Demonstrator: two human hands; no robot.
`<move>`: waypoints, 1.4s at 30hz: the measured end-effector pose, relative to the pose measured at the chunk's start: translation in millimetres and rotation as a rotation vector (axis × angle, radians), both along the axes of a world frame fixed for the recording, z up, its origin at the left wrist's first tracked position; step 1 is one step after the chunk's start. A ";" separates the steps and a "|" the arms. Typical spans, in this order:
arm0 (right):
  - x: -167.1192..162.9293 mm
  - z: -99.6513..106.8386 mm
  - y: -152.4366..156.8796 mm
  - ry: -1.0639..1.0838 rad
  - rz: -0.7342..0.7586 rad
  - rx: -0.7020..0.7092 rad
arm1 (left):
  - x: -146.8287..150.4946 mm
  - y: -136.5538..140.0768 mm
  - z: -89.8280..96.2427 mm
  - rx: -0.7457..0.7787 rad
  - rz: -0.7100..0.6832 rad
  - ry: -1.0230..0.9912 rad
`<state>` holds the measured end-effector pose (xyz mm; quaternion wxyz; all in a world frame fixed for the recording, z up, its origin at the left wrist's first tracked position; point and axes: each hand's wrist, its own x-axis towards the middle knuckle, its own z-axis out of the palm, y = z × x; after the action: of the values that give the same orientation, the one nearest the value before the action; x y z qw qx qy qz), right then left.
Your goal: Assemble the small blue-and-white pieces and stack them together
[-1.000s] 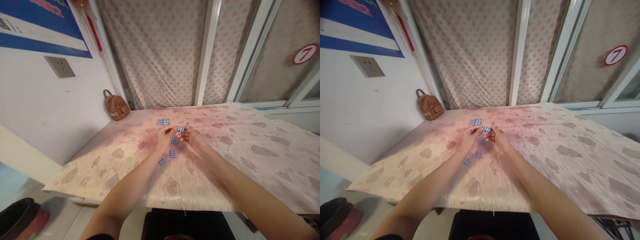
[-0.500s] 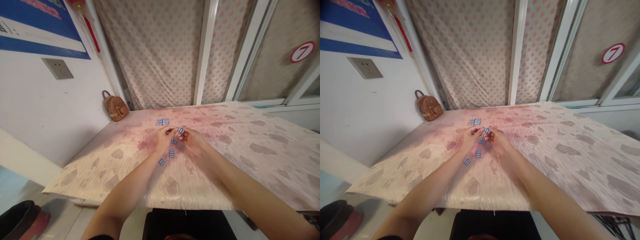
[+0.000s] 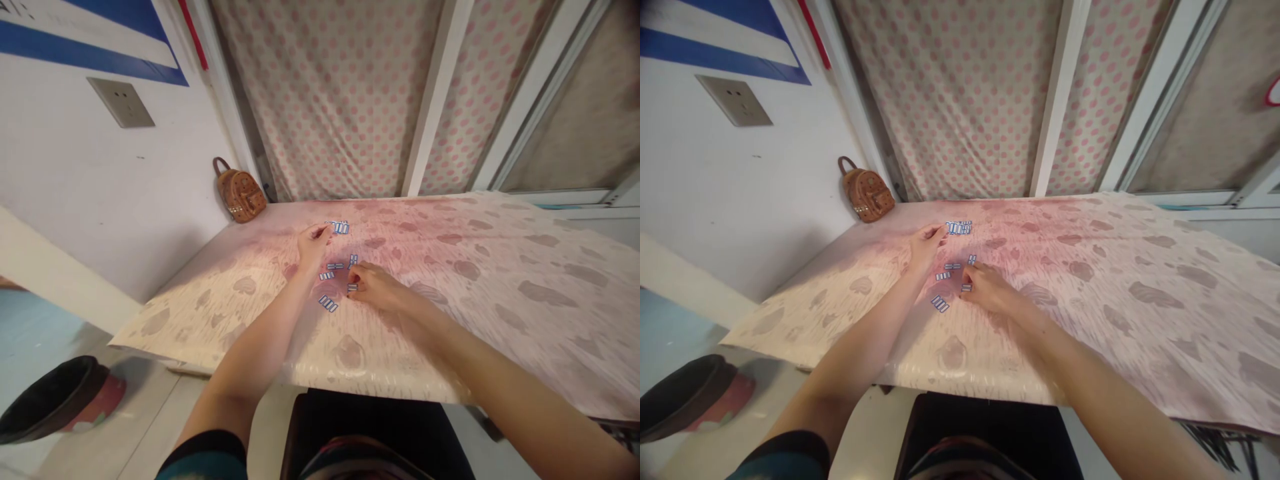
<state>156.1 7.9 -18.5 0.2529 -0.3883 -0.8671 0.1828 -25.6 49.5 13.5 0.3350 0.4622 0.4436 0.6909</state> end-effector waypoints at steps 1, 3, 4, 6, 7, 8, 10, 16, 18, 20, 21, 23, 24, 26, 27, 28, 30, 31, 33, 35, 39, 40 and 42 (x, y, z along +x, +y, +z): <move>-0.2 -0.4 -0.7 -0.030 0.019 0.015 | 0.6 -0.2 0.1 0.003 -0.001 0.006; 0.4 -0.2 -0.4 -0.056 0.016 0.003 | 1.3 -0.5 0.3 0.001 0.000 0.013; 0.9 0.2 -0.1 -0.060 0.004 -0.019 | 1.2 -0.4 0.2 -0.001 0.001 0.012; 1.5 1.7 0.3 -0.071 -0.017 -0.074 | 0.4 0.4 -0.6 -0.003 0.003 0.001; 1.6 2.7 0.0 -0.081 -0.023 -0.098 | -0.1 1.0 -1.2 -0.003 0.006 -0.007; 1.6 3.8 -0.4 -0.094 -0.027 -0.116 | -0.6 1.7 -1.7 -0.004 0.008 -0.015; 1.4 6.1 -1.7 -0.115 -0.034 -0.137 | -1.3 2.9 -2.3 -0.010 0.007 -0.029; 2.9 7.9 -1.3 -0.125 -0.043 -0.134 | 0.1 2.1 -0.8 -0.038 -0.008 -0.018; 3.3 7.5 -0.6 -0.115 -0.027 -0.120 | 0.6 1.3 -0.5 -0.034 -0.016 -0.015; 2.9 7.6 -0.9 -0.102 -0.020 -0.105 | 0.7 0.6 -0.4 -0.033 -0.019 -0.017; 2.5 7.9 -1.4 -0.094 -0.019 -0.099 | 0.7 0.4 -0.5 -0.033 -0.019 -0.016; 1.5 8.3 -2.9 -0.075 -0.016 -0.101 | 0.6 0.3 -0.8 -0.034 -0.015 -0.015; 1.1 8.4 -3.5 -0.064 -0.011 -0.110 | 0.6 0.3 -1.2 -0.035 -0.012 -0.015; 0.8 7.9 -4.4 -0.043 0.003 -0.130 | 0.9 0.8 -2.3 -0.034 -0.011 -0.014; 0.9 7.4 -4.6 -0.034 0.009 -0.138 | 1.0 1.2 -3.2 -0.030 -0.013 -0.013; 1.1 6.8 -4.6 -0.028 0.014 -0.145 | 1.2 1.6 -4.2 -0.025 -0.016 -0.011; 1.4 5.9 -4.3 -0.026 0.024 -0.153 | 1.6 2.7 -6.1 -0.019 -0.023 -0.005; 1.5 5.7 -4.2 -0.027 0.030 -0.154 | 1.9 3.0 -6.8 -0.021 -0.024 -0.005; 1.3 6.0 -4.1 -0.031 0.049 -0.145 | 2.5 3.0 -6.9 -0.033 -0.023 -0.007; 1.2 7.2 -4.4 -0.037 0.065 -0.126 | 3.2 1.9 -5.4 -0.050 -0.020 -0.006; 3.2 10.6 -5.5 -0.061 0.074 -0.116 | 4.0 -1.0 -2.3 -0.058 -0.024 0.010; 4.1 11.2 -5.4 -0.064 0.074 -0.118 | 3.9 -1.1 -2.4 -0.052 -0.026 0.014; 5.7 12.0 -5.0 -0.080 0.056 -0.117 | 3.6 -0.4 -3.9 -0.037 -0.026 0.018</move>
<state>161.8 2.9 -6.6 0.1899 -0.3848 -0.8749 0.2244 -22.0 49.1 9.5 0.3482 0.4680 0.4532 0.6740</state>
